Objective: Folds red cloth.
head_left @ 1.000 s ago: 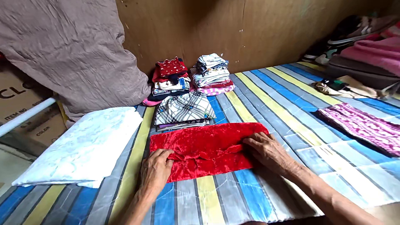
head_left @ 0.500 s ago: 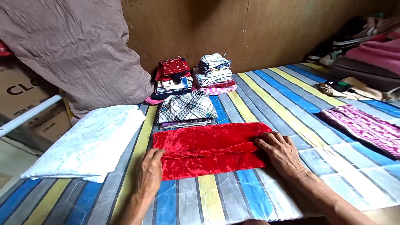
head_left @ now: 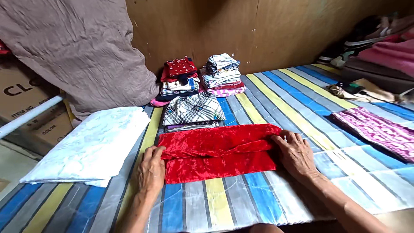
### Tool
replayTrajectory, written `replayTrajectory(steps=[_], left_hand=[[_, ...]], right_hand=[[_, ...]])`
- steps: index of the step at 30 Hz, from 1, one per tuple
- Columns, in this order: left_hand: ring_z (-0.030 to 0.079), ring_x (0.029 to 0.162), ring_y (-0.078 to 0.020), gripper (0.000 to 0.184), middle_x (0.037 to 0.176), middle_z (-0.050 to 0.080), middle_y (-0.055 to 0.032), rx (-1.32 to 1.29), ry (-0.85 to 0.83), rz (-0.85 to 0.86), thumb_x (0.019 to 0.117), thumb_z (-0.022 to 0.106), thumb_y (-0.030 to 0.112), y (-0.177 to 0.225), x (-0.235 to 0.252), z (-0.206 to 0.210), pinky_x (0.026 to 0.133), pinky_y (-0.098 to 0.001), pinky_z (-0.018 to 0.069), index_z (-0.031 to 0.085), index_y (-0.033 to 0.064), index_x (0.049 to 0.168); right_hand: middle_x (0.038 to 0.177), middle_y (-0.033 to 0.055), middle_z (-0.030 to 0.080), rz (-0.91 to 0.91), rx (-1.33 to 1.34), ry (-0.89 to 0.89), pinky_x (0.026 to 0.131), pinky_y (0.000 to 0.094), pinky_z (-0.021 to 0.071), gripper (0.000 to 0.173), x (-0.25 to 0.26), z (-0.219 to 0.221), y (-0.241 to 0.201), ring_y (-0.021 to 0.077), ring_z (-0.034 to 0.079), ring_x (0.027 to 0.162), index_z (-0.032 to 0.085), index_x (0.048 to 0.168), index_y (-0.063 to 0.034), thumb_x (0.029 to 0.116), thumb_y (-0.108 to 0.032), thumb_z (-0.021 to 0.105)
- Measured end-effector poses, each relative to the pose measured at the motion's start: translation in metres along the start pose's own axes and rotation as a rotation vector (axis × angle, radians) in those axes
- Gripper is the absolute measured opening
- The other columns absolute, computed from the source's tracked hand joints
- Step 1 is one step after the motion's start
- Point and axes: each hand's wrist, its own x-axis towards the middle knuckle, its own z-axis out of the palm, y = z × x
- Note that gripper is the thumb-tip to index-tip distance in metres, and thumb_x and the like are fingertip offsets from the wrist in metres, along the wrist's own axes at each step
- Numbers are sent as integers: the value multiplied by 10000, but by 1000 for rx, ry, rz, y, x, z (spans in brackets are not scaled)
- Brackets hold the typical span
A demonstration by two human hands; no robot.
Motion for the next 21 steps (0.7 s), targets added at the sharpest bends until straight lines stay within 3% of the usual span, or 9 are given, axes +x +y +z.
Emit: replayTrajectory(steps=[3,8,11,13,15,17,19,21], left_hand=[[670,1037,-498,308,1152,670,-292,-10,35,85,837,660,-134,-9,-3,2,837,-633,552,738,-28,1116],[692,1002,-418,204,1048,710,-228,-134,106,231,788,626,-123,-17,-9,10,878,-538,568,737,-39,936],[701,1017,-381,146,1049,717,-226,-258,119,135,782,632,-97,-22,-11,9,868,-516,574,726,-48,883],[689,1035,-366,147,1102,700,-229,-285,134,53,784,662,-63,-22,-13,8,862,-510,567,729,-39,913],[657,1035,-415,200,1125,655,-272,-240,156,22,763,670,-57,-17,-15,8,875,-537,546,726,-55,955],[649,945,-443,220,1052,633,-301,-188,118,-26,769,690,-65,-8,-15,2,821,-566,542,700,-87,988],[623,719,-363,217,830,625,-231,-182,41,-90,811,717,-36,-3,-16,-2,666,-533,518,662,-95,1013],[596,616,-292,231,718,613,-164,-206,-13,-143,844,717,-5,-3,-18,-4,602,-487,498,653,-80,1052]], right_hand=[[1067,297,643,-4,73,-1,674,614,533,221,-3,6,4,485,668,904,731,1082,12,881,38,642],[999,251,680,34,280,-16,696,605,557,195,-2,2,-1,424,697,846,744,1025,24,842,65,691],[972,236,684,12,303,10,704,596,560,187,-7,1,3,409,700,844,747,1006,21,828,57,702],[980,244,678,28,335,40,733,590,560,210,-10,2,4,411,693,869,746,1012,33,808,68,707],[1026,263,655,68,380,56,774,575,554,266,-9,0,-2,417,673,923,716,1045,54,782,89,719],[1065,287,635,139,417,62,775,558,548,322,-6,-4,-11,424,654,941,683,1085,79,766,107,719],[1080,308,610,230,435,70,741,541,554,343,-8,-8,-21,415,650,888,635,1114,111,785,97,732],[1044,304,596,285,428,95,720,528,538,339,-12,-11,-29,397,638,834,594,1097,125,812,47,759]])
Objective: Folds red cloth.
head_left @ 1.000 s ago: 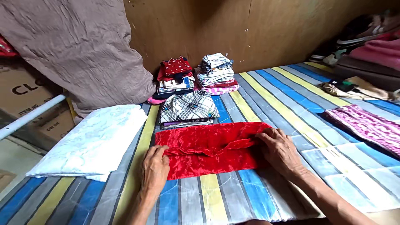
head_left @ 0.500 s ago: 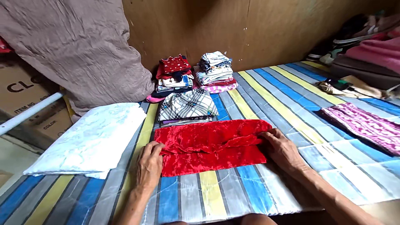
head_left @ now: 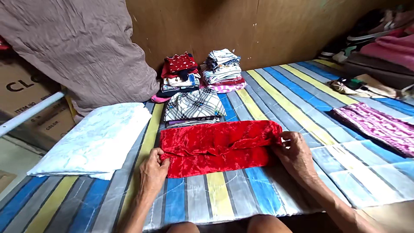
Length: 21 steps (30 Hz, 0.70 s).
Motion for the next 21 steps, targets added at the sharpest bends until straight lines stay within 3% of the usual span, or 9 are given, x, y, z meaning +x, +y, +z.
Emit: replayTrajectory(steps=[3,5,9,14,18,21], left_hand=[[651,660,-271,284,770,677,-154,-35,-44,-61,880,713,27,-2,-2,-3,650,-486,534,663,-51,1148],[658,677,-254,300,795,691,-143,-41,-86,-113,914,703,52,1,-2,-8,671,-479,540,661,-28,1199],[610,624,-235,292,723,657,-114,-13,-109,-161,956,696,108,18,-3,-16,642,-465,505,660,-14,1220],[588,551,-257,338,630,618,-97,95,-43,-56,917,733,165,24,-10,-6,587,-484,497,678,-8,1202],[648,615,-318,432,681,672,-133,156,-88,-79,925,744,203,33,-6,-9,646,-548,521,653,6,1298],[664,685,-396,449,730,682,-191,222,-153,-119,939,730,216,42,-4,-10,688,-593,511,637,16,1330]], right_hand=[[870,231,597,-28,5,22,656,487,508,265,-10,0,-1,336,610,736,597,973,105,814,-26,764],[775,195,645,-5,10,-18,631,494,530,195,-13,-2,-3,316,651,683,638,938,87,851,-46,751],[793,202,685,69,0,-58,667,541,544,163,-8,-4,-16,336,691,713,649,1009,75,908,-35,714],[744,161,700,152,-100,-108,624,613,530,235,-9,6,-28,370,696,671,666,1061,-1,880,-106,772],[704,157,673,172,-68,-37,594,595,506,178,-9,16,-34,361,671,641,673,980,7,840,-34,773],[732,164,677,243,-19,-22,635,591,507,191,-4,17,-36,352,671,676,666,1005,19,853,-20,777]])
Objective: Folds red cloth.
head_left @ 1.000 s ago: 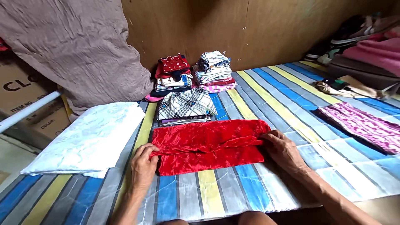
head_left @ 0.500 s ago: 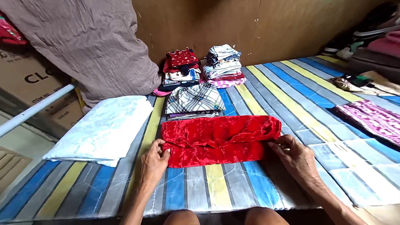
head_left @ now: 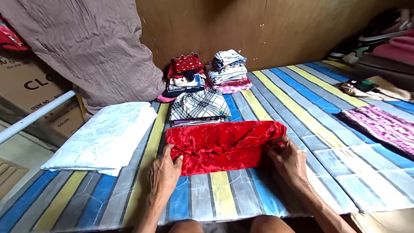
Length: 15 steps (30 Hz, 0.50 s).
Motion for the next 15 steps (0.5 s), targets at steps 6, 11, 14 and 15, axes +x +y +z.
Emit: replayTrajectory(steps=[6,11,14,15], left_hand=[[635,1074,-495,283,1163,637,-312,-77,-46,-38,925,703,85,-4,4,11,897,-650,498,666,-36,1179],[646,989,-509,315,1071,653,-324,-188,46,-40,914,718,109,-10,2,22,863,-672,485,653,-72,1163],[635,1083,-507,383,1173,644,-321,-144,-38,-117,930,717,150,-4,9,19,923,-673,470,636,-52,1245],[631,1105,-499,374,1193,642,-316,-126,-61,-135,934,711,144,-3,11,17,934,-669,468,640,-47,1247]], right_hand=[[789,222,692,79,33,55,674,607,508,299,5,-9,11,387,673,704,639,1122,63,857,5,765],[816,186,705,136,115,-60,698,526,537,381,6,-17,5,301,674,689,610,1223,38,894,-66,772],[835,178,724,126,104,-92,720,556,557,439,7,-10,-3,326,710,735,613,1244,10,850,-33,803],[825,177,721,117,108,-71,714,561,552,433,8,-7,-7,331,706,735,622,1232,10,840,-15,803]])
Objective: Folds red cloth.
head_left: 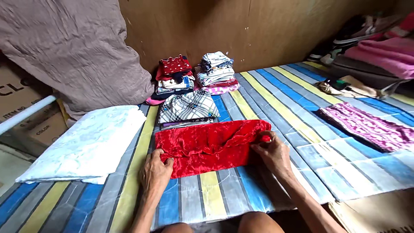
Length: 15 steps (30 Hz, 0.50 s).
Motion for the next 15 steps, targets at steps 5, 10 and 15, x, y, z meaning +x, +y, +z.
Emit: replayTrajectory(steps=[5,10,15], left_hand=[[644,1069,-518,261,1131,667,-319,7,88,48,907,678,46,-2,-2,7,901,-685,476,682,-74,1139],[662,981,-500,226,1021,678,-306,-72,206,116,840,708,-23,-8,-7,11,843,-665,497,697,-78,1059],[676,945,-499,229,1014,694,-303,-60,185,61,877,699,45,-7,-9,8,824,-667,498,703,-77,1071]], right_hand=[[778,190,672,14,83,155,666,554,520,358,0,13,3,329,654,682,607,1132,54,815,38,773],[820,241,690,-23,-112,75,705,644,503,398,0,13,1,447,668,751,649,1265,18,874,35,720],[763,211,700,-85,-172,94,700,588,498,45,-2,4,5,375,674,715,753,912,37,886,15,724]])
